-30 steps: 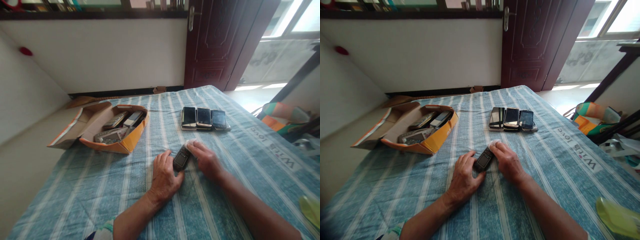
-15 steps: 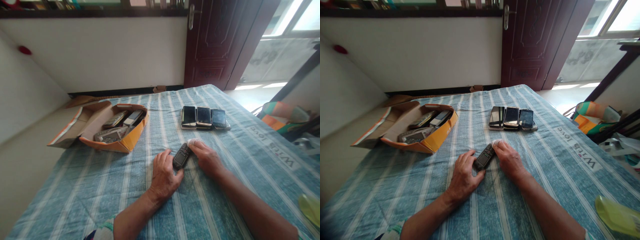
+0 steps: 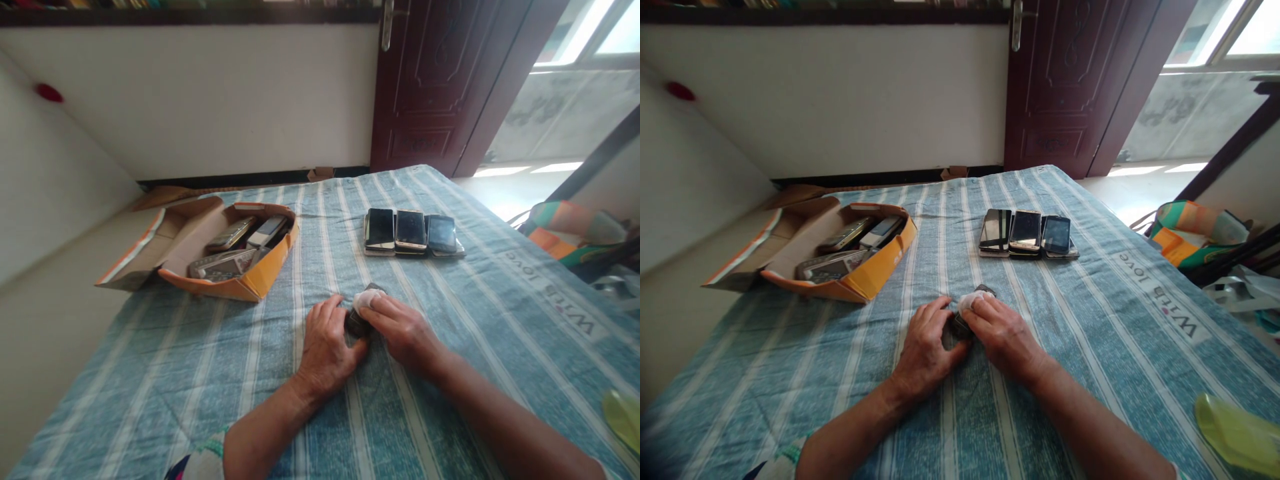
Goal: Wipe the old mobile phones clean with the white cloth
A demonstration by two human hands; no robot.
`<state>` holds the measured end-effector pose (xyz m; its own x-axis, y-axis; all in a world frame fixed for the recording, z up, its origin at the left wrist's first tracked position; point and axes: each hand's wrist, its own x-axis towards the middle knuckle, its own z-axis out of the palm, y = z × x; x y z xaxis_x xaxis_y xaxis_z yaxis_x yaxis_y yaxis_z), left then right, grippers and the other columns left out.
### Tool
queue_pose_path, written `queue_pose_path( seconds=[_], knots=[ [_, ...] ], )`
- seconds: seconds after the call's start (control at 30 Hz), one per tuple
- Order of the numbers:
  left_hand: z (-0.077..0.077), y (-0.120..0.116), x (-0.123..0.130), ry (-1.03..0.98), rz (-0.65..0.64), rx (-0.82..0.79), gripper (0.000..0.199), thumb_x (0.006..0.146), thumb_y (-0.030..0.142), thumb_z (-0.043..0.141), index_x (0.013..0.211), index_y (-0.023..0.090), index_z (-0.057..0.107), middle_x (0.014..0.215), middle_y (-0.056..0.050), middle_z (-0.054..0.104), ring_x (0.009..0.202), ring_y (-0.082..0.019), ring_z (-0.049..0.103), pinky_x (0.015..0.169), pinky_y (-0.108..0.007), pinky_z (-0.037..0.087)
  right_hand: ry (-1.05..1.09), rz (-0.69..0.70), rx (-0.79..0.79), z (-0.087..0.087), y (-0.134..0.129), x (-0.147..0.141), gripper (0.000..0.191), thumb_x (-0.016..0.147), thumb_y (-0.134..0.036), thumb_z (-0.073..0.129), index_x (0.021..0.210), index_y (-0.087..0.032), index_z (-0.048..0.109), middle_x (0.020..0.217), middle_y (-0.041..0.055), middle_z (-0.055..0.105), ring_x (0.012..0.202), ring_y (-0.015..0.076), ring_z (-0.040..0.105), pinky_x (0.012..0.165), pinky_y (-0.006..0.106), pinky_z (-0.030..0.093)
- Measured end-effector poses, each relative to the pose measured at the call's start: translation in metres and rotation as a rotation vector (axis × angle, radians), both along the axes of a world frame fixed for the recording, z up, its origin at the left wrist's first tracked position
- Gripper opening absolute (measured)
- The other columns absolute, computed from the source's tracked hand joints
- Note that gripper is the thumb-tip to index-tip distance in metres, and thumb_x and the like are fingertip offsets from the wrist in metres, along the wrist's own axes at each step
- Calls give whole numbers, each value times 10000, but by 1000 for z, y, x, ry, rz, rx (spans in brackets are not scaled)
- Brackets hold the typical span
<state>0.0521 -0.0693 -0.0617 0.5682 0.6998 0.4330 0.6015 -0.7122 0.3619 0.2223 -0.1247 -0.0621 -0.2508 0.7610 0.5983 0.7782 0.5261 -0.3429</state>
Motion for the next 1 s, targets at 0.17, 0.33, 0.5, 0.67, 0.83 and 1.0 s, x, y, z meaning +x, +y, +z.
queue_pose_path(
  seconds=[0.17,0.33,0.5,0.67,0.83,1.0],
  knots=[
    [-1,2,-2,7,-5,-41,283,663,225,718,910,132,615,1171,-180,624,1053,-325,582,923,-482,493,-114,70,-52,2,-2,-13,324,984,-159,388,1258,-127,558,1137,121,631,1210,260,506,1067,470,421],
    [-2,1,-2,14,0,-59,260,681,211,708,912,130,621,1188,-182,622,1058,-322,577,922,-474,488,-183,65,-90,6,-4,-16,286,981,-141,387,1165,-110,603,1130,129,640,1220,279,504,1049,493,428],
    [-1,-2,-2,42,-6,-28,229,718,262,706,882,133,612,1187,-194,617,1067,-331,569,928,-490,476,-172,148,-128,13,-8,-11,250,979,-133,392,997,-161,640,1043,101,654,1155,245,543,1013,468,463],
    [2,-2,-3,60,-19,-40,256,691,231,713,911,163,602,1203,-167,612,1089,-320,568,938,-487,478,-128,163,-71,14,-14,-4,268,980,-126,376,1010,-165,640,955,89,652,1068,228,574,960,432,498],
    [4,-1,-4,39,-37,-32,288,679,241,720,930,173,597,1207,-159,610,1078,-319,577,924,-494,486,10,54,45,8,-14,2,330,969,-98,335,1137,-145,616,985,108,640,996,226,582,884,411,536],
    [2,-1,-4,22,-32,-21,265,690,248,708,919,173,596,1190,-161,617,1070,-320,578,924,-498,485,18,10,-17,2,-10,-7,436,940,-86,343,1341,-157,502,1159,129,613,1166,257,524,1004,462,485]
  ],
)
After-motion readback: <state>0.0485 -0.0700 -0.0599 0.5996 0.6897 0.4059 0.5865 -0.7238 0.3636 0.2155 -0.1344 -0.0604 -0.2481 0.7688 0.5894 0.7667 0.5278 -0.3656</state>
